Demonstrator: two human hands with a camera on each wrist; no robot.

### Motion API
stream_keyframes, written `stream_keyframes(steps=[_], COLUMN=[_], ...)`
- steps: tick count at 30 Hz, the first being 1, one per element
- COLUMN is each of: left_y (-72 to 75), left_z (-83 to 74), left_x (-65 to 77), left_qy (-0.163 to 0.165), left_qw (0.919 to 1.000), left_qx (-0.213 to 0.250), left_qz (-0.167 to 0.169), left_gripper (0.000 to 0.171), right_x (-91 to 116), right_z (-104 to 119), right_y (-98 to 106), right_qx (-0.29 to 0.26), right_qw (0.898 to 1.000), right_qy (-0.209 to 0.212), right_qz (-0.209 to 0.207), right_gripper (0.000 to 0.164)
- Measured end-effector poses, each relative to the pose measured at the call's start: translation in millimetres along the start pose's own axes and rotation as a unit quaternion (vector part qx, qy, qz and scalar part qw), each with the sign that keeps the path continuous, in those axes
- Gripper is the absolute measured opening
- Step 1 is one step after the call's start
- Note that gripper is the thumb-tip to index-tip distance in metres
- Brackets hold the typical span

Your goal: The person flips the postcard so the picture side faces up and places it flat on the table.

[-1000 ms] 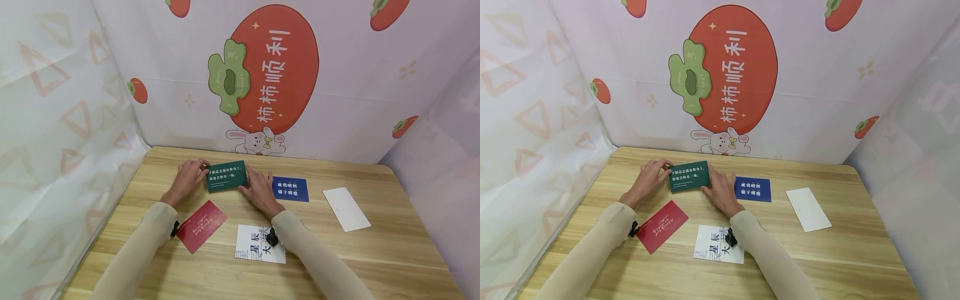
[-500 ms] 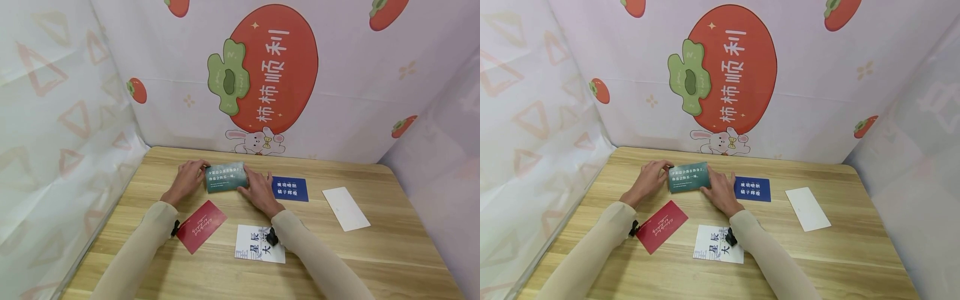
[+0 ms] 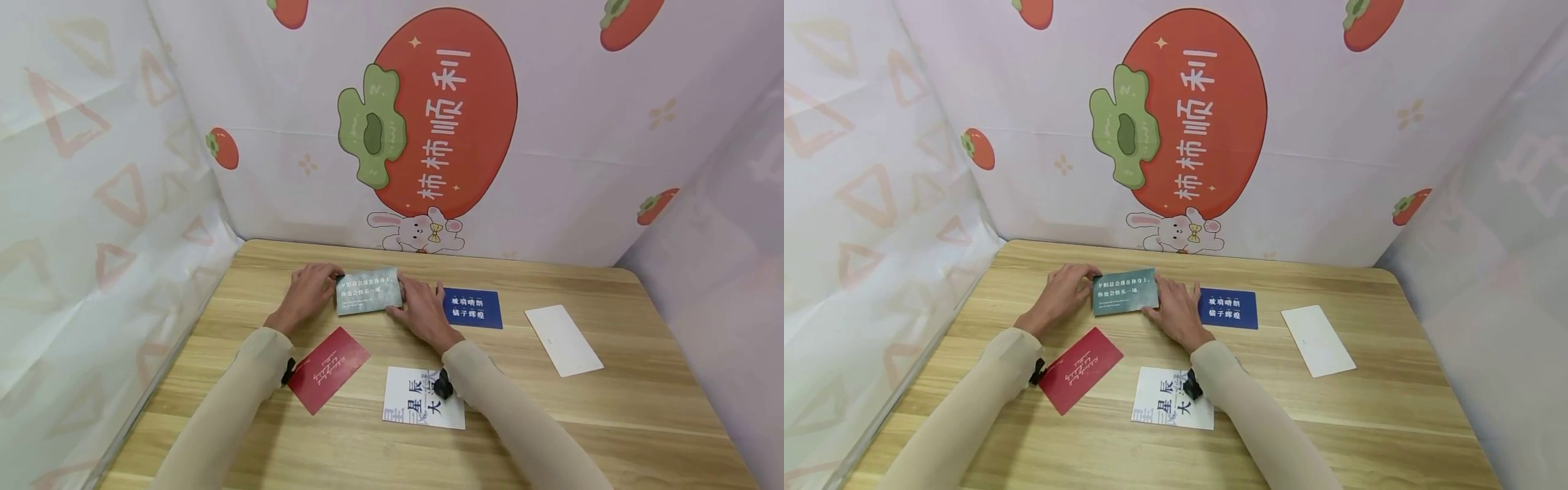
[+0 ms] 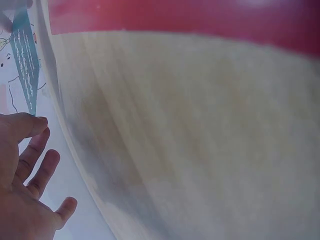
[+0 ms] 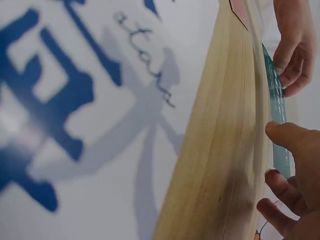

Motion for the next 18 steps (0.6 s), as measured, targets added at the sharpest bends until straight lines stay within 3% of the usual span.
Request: stream_keyframes(steps=[18], left_y=[-6.6], left_z=[3.1], left_x=[-1.9], left_qy=[-0.006], left_qw=[0.9992], left_qx=[-0.029], left_qz=[0.027], left_gripper=[0.033], right_x=[-1.1], right_z=[-3.0], right_y=[-7.6], right_qx=[0.01], right_qw=[1.0], right_qy=[0.0], right_qz=[0.026], right_gripper=[0.079])
Point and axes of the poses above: each hand's wrist, its own x-axis away from the middle knuckle, its own y-axis out of the back of the hand, z = x × y, the point moved 7 cm from there along -x, towards the middle knuckle, and after that the axes turned 1 degree about -x, right-handed, at the moved point
